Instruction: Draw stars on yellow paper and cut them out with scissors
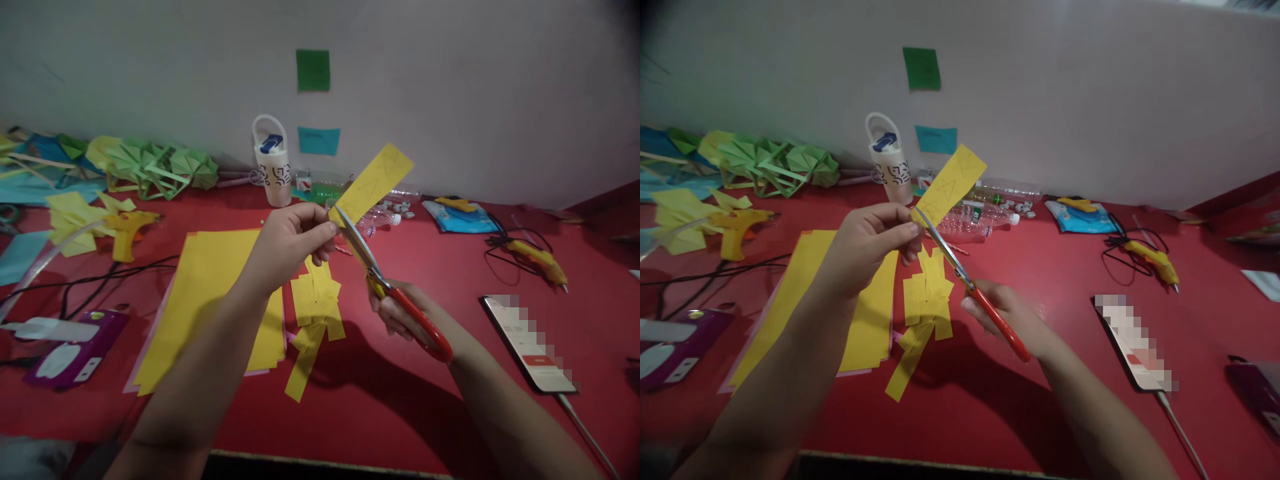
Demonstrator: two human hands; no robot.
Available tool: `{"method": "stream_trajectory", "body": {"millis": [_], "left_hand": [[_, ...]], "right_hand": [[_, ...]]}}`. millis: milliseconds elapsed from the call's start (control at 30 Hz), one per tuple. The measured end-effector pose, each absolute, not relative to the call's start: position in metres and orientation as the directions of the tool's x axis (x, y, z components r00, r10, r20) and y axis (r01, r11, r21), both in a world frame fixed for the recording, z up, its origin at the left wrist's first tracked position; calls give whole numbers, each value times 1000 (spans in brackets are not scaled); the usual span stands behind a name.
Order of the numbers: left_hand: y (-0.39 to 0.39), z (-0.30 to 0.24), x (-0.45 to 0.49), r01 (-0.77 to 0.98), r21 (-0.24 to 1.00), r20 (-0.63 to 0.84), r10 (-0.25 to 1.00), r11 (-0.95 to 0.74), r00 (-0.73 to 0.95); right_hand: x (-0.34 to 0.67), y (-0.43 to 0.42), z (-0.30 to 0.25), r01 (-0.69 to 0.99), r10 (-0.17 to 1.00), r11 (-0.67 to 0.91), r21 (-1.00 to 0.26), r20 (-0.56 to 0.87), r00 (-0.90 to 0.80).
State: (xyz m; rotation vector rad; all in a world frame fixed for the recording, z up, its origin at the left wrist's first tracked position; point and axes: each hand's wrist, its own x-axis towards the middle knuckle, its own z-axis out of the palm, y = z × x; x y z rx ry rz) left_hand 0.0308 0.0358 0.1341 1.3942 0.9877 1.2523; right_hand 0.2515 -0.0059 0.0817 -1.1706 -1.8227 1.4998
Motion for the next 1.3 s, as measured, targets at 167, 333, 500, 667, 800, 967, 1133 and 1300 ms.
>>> {"method": "stream_trajectory", "body": {"millis": [167, 333, 500, 667, 800, 967, 1133, 1300], "left_hand": [[35, 135, 28, -22, 986, 167, 976, -165, 140], [35, 136, 23, -34, 989, 145, 974, -142, 173], [34, 138, 19, -25, 996, 94, 973, -90, 210], [35, 139, 18, -56, 996, 77, 973, -67, 218], [37, 139, 17, -66, 997, 50, 975, -37, 215], [37, 139, 16, -56, 998, 34, 981, -23, 190], [37, 138, 16, -56, 998, 44, 981, -34, 188], [37, 140, 17, -58, 998, 29, 983, -18, 183]], "right_hand": [[252, -7, 85, 312, 846, 3, -950, -164, -507], [253, -6, 86, 345, 830, -59, -937, -238, -505], [255, -4, 83, 345, 819, -60, -937, -244, -520], [258, -3, 79, 324, 815, -44, -945, -221, -536], [259, -2, 77, 337, 815, -44, -941, -229, -532], [260, -2, 75, 351, 820, -50, -935, -239, -520], [259, -2, 77, 363, 817, -50, -930, -247, -521], [257, -3, 80, 354, 816, -40, -934, -235, -529]]}}
